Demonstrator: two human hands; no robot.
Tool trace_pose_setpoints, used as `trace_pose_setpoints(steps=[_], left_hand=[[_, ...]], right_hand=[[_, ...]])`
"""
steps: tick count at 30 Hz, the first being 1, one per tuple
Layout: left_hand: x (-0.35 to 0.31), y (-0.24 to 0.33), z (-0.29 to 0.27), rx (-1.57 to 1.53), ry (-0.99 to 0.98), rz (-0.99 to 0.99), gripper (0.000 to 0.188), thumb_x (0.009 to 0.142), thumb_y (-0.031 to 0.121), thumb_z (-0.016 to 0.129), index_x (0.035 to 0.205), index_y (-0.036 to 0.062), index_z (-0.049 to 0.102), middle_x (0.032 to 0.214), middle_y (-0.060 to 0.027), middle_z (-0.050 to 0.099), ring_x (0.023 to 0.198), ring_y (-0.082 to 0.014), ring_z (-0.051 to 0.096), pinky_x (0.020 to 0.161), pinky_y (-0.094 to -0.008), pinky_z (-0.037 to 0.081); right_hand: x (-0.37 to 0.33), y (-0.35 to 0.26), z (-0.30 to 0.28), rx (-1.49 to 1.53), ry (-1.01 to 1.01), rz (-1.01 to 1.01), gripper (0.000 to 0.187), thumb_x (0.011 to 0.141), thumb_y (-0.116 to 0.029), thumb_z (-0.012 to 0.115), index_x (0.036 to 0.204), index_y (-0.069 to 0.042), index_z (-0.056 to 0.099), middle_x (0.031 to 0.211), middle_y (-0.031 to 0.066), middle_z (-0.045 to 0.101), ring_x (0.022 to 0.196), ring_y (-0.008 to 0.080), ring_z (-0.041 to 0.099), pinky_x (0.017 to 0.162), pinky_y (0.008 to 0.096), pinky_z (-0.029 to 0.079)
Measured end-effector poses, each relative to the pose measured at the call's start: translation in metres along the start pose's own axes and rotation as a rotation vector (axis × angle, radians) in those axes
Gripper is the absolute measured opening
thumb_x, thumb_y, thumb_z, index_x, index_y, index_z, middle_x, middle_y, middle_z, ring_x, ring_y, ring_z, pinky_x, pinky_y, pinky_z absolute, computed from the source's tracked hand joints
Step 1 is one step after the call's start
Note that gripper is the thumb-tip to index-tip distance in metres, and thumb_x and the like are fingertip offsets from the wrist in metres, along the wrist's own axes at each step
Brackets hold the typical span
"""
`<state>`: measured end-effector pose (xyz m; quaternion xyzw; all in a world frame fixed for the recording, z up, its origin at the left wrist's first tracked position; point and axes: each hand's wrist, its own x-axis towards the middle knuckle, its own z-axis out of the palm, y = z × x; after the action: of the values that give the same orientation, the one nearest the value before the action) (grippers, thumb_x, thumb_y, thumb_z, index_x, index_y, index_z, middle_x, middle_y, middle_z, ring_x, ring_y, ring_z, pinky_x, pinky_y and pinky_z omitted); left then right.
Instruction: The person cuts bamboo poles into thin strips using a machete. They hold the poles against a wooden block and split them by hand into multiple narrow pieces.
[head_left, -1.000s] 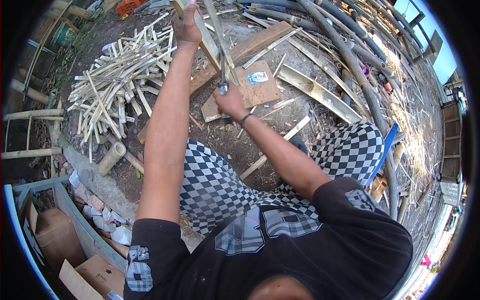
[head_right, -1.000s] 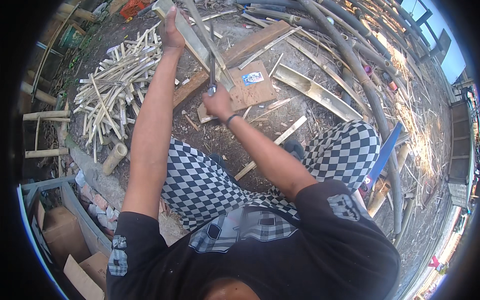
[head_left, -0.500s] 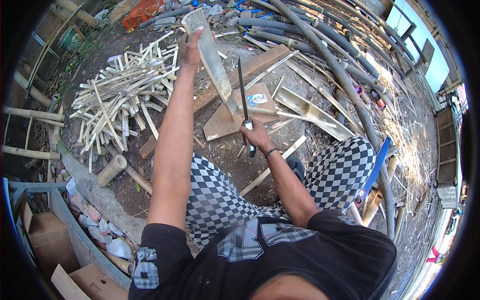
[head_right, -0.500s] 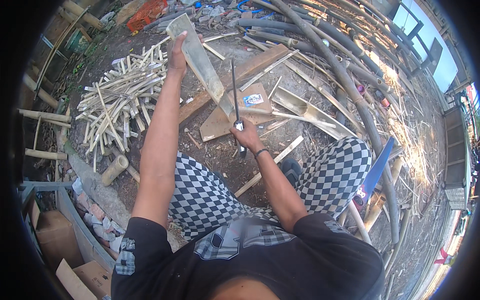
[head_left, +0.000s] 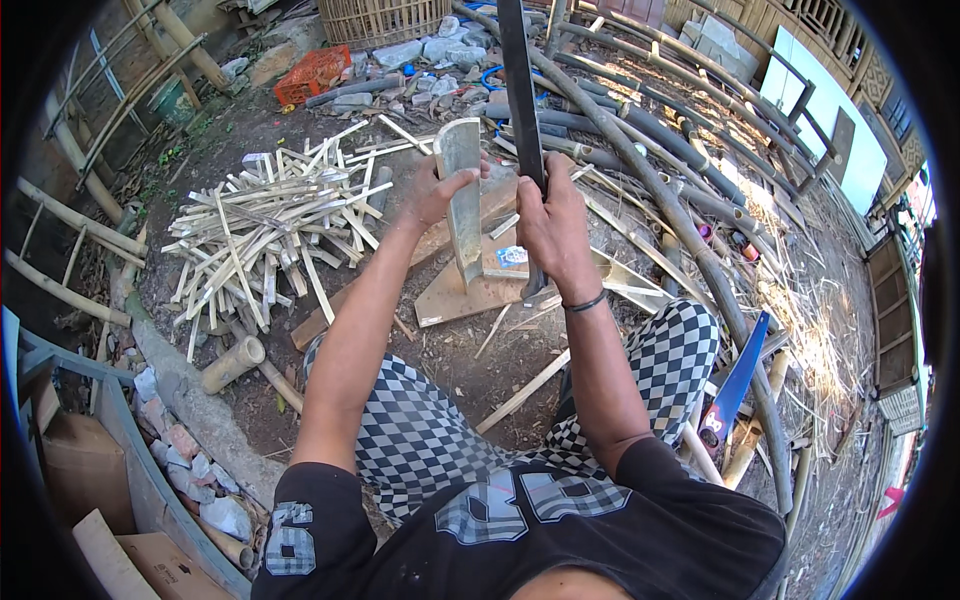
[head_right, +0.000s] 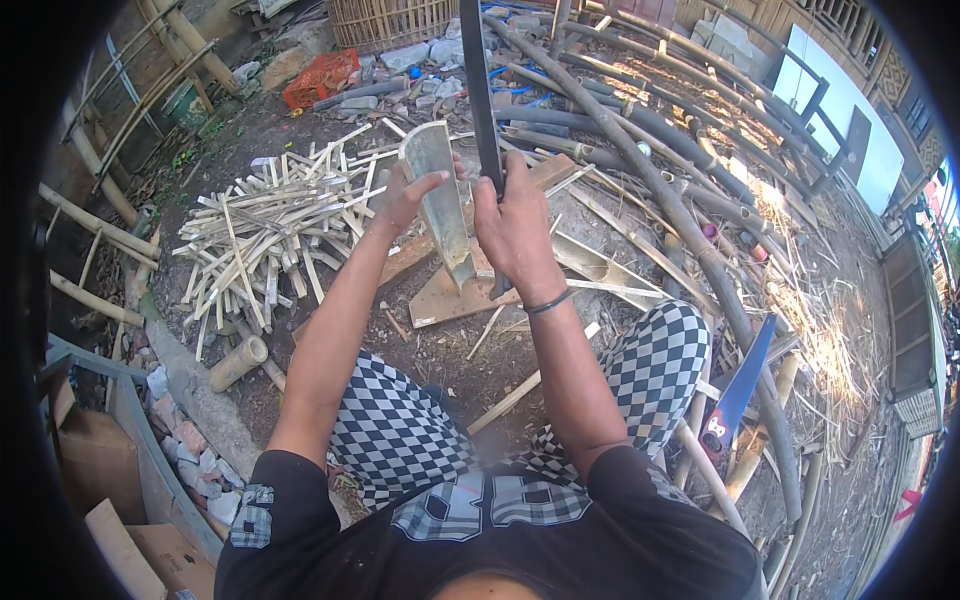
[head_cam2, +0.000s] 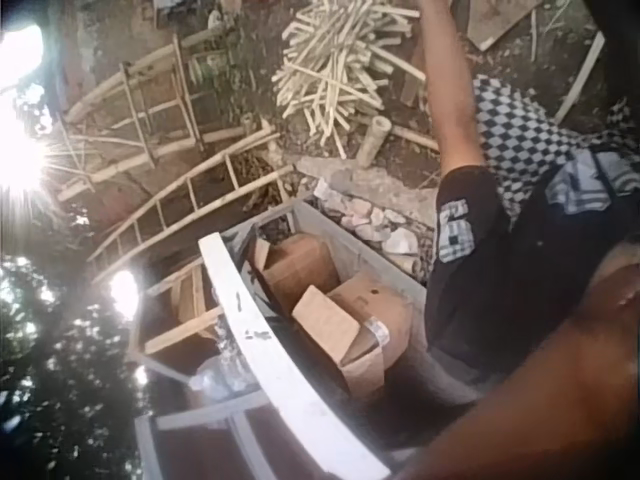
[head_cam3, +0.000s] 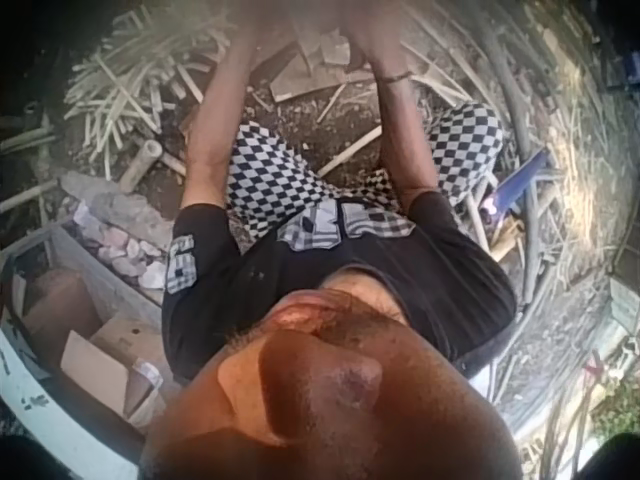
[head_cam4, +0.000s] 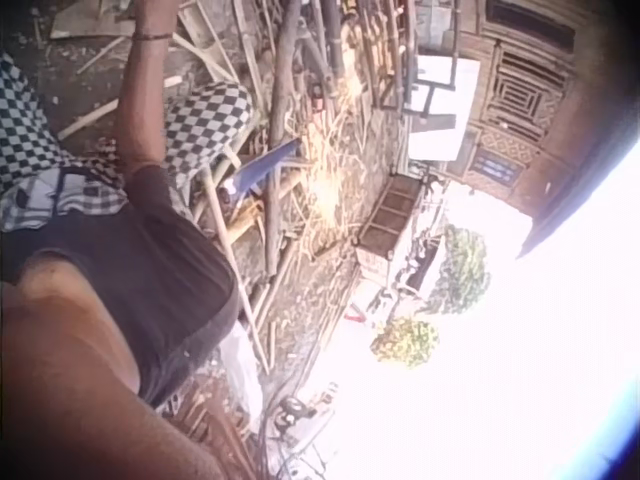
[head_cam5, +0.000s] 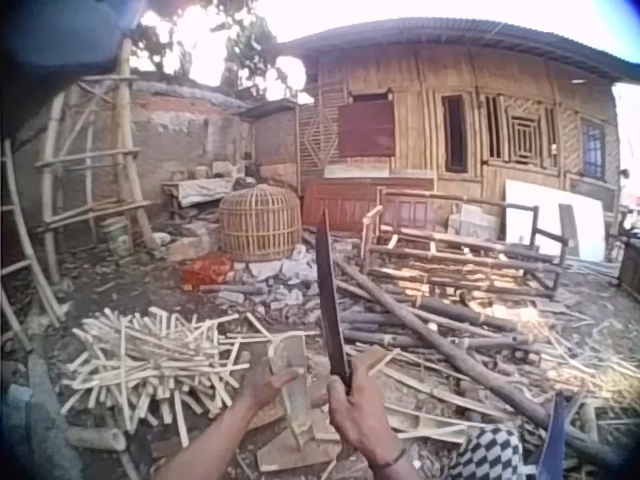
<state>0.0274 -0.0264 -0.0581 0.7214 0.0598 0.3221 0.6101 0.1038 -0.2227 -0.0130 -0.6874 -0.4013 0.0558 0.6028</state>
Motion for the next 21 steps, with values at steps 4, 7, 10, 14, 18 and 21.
trace_pose_setpoints(steps=[4,7,10,14,18,21], left_hand=[[-0.029,0.029,0.03,0.181,-0.024,0.043,0.034,0.085,0.015,0.07,0.116,-0.0015,0.067,0.105,-0.011,0.073,0.1,-0.0183,0.069,0.093,-0.0347,0.053],[-0.039,0.033,0.04,0.211,-0.003,0.073,0.036,0.084,0.012,0.071,0.117,-0.0006,0.066,0.106,-0.0103,0.073,0.102,-0.0175,0.069,0.093,-0.0339,0.053],[-0.041,0.029,0.041,0.201,-0.012,0.062,0.037,0.083,0.011,0.072,0.117,-0.0007,0.065,0.107,-0.0106,0.072,0.101,-0.0177,0.069,0.093,-0.0336,0.053],[-0.038,0.014,0.038,0.23,-0.003,0.032,0.037,0.081,0.01,0.073,0.115,-0.0016,0.064,0.106,-0.0118,0.072,0.1,-0.0189,0.068,0.09,-0.0347,0.052],[-0.039,0.014,0.041,0.224,0.014,0.039,0.038,0.081,0.01,0.073,0.116,-0.0018,0.064,0.105,-0.0124,0.072,0.099,-0.0193,0.068,0.089,-0.0354,0.052],[-0.04,0.015,0.042,0.217,0.019,0.038,0.038,0.081,0.01,0.073,0.116,-0.0013,0.064,0.106,-0.0123,0.072,0.101,-0.0193,0.067,0.09,-0.0355,0.052]], right_hand=[[-0.003,-0.031,-0.008,-0.111,0.014,-0.144,0.019,0.097,-0.015,0.052,0.107,0.001,0.051,0.07,0.0268,0.062,0.073,0.0508,0.062,0.066,0.0539,0.046],[-0.006,-0.021,-0.007,-0.147,0.026,-0.177,0.017,0.096,-0.012,0.051,0.106,0.003,0.049,0.071,0.0289,0.061,0.074,0.0514,0.061,0.066,0.0573,0.045],[-0.013,-0.026,-0.011,-0.173,-0.015,-0.156,0.018,0.095,-0.011,0.05,0.106,0.003,0.048,0.072,0.0298,0.061,0.074,0.0514,0.061,0.068,0.0586,0.046],[-0.017,-0.029,-0.008,-0.174,-0.022,-0.167,0.017,0.094,-0.01,0.051,0.106,0.003,0.047,0.075,0.0309,0.062,0.077,0.0518,0.061,0.07,0.0595,0.046],[-0.016,-0.028,-0.009,-0.199,-0.019,-0.164,0.018,0.094,-0.01,0.051,0.106,0.003,0.047,0.076,0.0311,0.062,0.078,0.0521,0.061,0.071,0.06,0.046],[-0.015,-0.027,-0.007,-0.212,-0.024,-0.161,0.019,0.094,-0.01,0.051,0.107,0.003,0.047,0.077,0.0312,0.063,0.079,0.0519,0.062,0.072,0.0601,0.046]])
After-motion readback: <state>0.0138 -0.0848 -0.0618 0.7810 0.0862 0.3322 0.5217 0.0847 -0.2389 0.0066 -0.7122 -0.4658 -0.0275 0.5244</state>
